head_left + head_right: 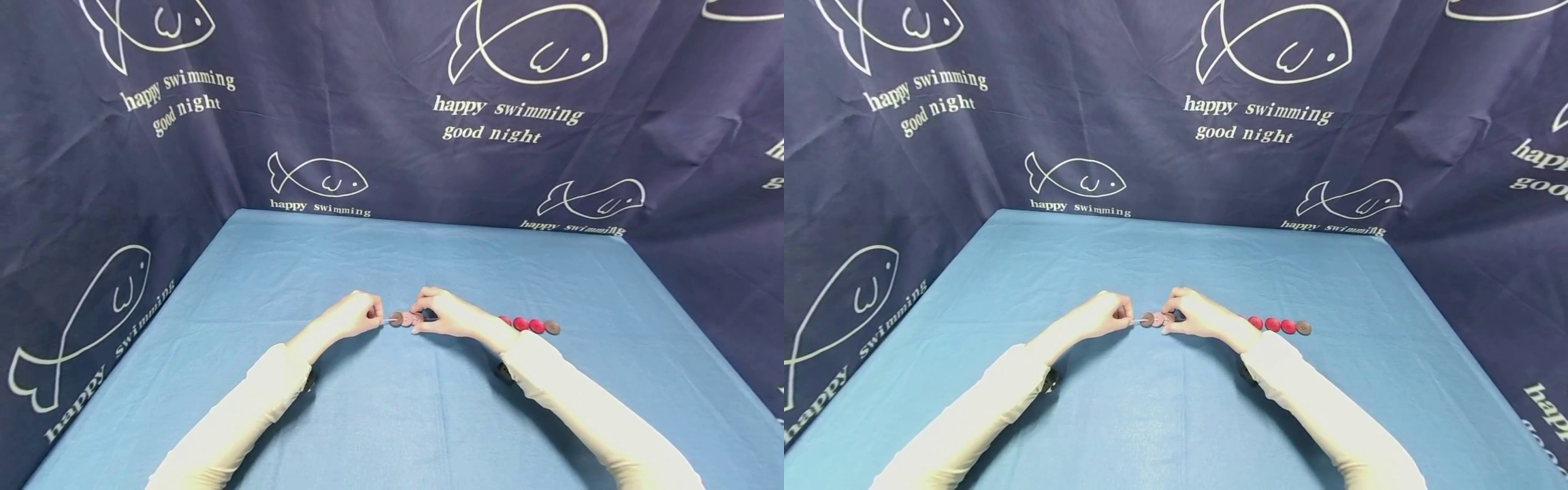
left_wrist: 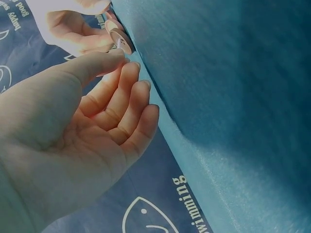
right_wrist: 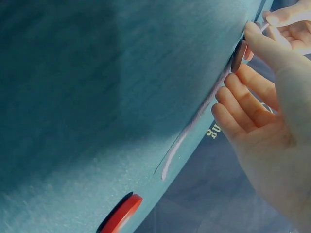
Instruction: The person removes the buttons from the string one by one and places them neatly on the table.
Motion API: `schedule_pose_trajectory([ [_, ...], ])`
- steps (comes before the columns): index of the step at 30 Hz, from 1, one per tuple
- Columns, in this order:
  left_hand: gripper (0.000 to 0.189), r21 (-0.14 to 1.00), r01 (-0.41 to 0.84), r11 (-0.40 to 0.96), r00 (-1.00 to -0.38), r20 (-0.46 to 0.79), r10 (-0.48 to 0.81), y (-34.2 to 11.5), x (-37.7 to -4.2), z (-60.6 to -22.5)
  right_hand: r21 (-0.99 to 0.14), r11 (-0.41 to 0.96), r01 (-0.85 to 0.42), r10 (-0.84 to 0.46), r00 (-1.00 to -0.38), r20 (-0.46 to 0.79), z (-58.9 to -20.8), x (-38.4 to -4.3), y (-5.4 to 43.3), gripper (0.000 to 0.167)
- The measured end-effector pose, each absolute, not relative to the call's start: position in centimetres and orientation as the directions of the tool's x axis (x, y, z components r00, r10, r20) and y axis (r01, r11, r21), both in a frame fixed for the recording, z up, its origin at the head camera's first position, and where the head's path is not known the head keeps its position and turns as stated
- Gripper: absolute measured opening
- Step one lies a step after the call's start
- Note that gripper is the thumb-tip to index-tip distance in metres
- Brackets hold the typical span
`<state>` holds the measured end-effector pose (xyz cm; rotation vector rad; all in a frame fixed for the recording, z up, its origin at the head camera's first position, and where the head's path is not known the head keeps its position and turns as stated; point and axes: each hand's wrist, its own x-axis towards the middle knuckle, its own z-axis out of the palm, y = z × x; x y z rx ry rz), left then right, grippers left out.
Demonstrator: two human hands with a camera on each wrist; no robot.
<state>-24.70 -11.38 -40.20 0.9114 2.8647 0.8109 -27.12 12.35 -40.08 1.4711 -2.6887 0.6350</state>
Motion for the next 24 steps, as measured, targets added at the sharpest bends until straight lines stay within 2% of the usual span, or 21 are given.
schedule_pose_trajectory([
  [8, 0.01, 0.488, 0.532, 0.692, -0.827, 0.126, 0.547, -11.45, -24.61, -40.09, -0.351, 0.457, -0.817, -0.802, -0.549, 0.235, -40.39, -27.22, 12.37, 0.02],
  [15, 0.009, 0.496, 0.519, 0.697, -0.833, 0.108, 0.543, -11.47, -24.71, -40.05, -0.37, 0.472, -0.8, -0.792, -0.569, 0.22, -40.44, -27.3, 12.23, 0.02],
  [24, 0.009, 0.498, 0.507, 0.703, -0.839, 0.098, 0.535, -11.47, -24.8, -40.13, -0.359, 0.469, -0.807, -0.799, -0.56, 0.216, -40.25, -27.19, 12.23, 0.015],
])
